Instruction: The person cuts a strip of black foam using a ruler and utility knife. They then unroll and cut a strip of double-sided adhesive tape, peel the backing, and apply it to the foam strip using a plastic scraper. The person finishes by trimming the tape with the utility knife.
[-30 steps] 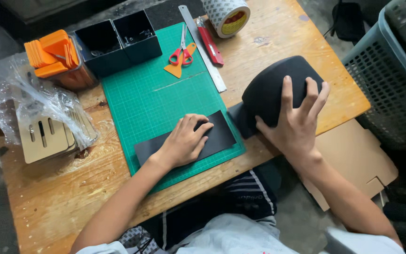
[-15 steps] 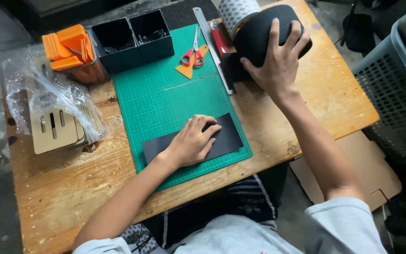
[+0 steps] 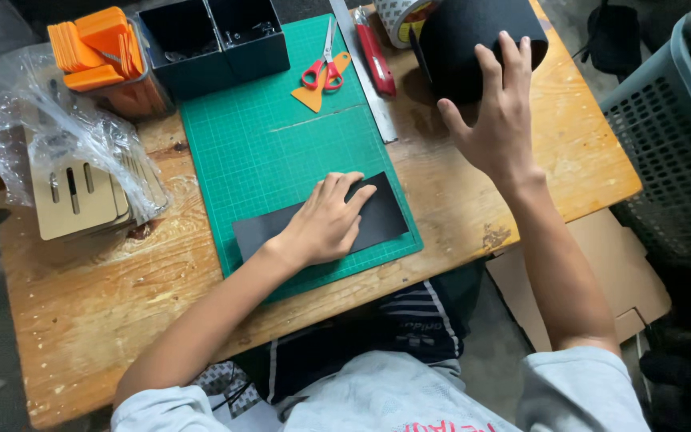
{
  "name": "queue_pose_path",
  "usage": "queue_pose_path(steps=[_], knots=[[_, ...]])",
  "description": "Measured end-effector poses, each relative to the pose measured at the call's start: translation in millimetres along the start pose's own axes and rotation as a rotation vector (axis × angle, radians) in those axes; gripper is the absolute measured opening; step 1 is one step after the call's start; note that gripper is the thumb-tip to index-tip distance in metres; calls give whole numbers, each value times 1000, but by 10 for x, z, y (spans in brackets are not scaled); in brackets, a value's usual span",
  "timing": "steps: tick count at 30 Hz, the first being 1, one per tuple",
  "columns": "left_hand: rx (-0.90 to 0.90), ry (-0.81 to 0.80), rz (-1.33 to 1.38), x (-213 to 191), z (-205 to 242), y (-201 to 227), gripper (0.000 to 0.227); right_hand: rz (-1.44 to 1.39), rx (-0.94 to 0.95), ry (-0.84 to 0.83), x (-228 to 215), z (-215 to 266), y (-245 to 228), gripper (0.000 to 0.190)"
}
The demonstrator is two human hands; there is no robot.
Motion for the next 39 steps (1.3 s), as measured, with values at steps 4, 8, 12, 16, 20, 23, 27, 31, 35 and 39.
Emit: queue_pose_path(steps=[4, 8, 12, 16, 20, 23, 27, 31, 35, 39], knots=[[-31, -25, -4, 29, -28, -13, 50, 29, -62, 57, -51, 34, 45, 55], [-65, -38, 30, 56, -102, -39, 49, 1, -99, 170, -205, 46, -66, 45], [-131, -10, 25, 128, -139, -118, 52, -87, 66, 188, 89, 459, -3, 19], [-125, 47, 136, -59, -178, -8, 49, -640, 315, -439, 557, 914, -406, 13], [-118, 100, 221, -231, -109, 60, 48, -768, 390, -564, 817, 1196, -437, 7], [-137, 90, 75, -377, 64, 106, 56, -794, 462, -541, 921, 1264, -268, 8], [-251, 112, -273, -566, 445, -32, 73, -863, 558, -542, 910, 1250, -193, 10], [-295, 309, -386, -1030, 695, -70, 65, -887, 515, -490, 1167, 879, -212, 10], [-267, 499, -345, -1289, 754, -83, 55, -945, 360, -467, 1628, 316, -469, 9], [-135, 445, -221, -1218, 575, -73, 44, -701, 348, -515, 1987, -286, -624, 13]])
Point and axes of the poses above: each hand's wrist, its own z-axis away from the middle knuckle, its own x-axis out of the palm, y = z × x, the point moved 9 cm from there along -z, towards the middle knuckle, and after that the axes turned 11 degrees about z, right-handed, at the moved point
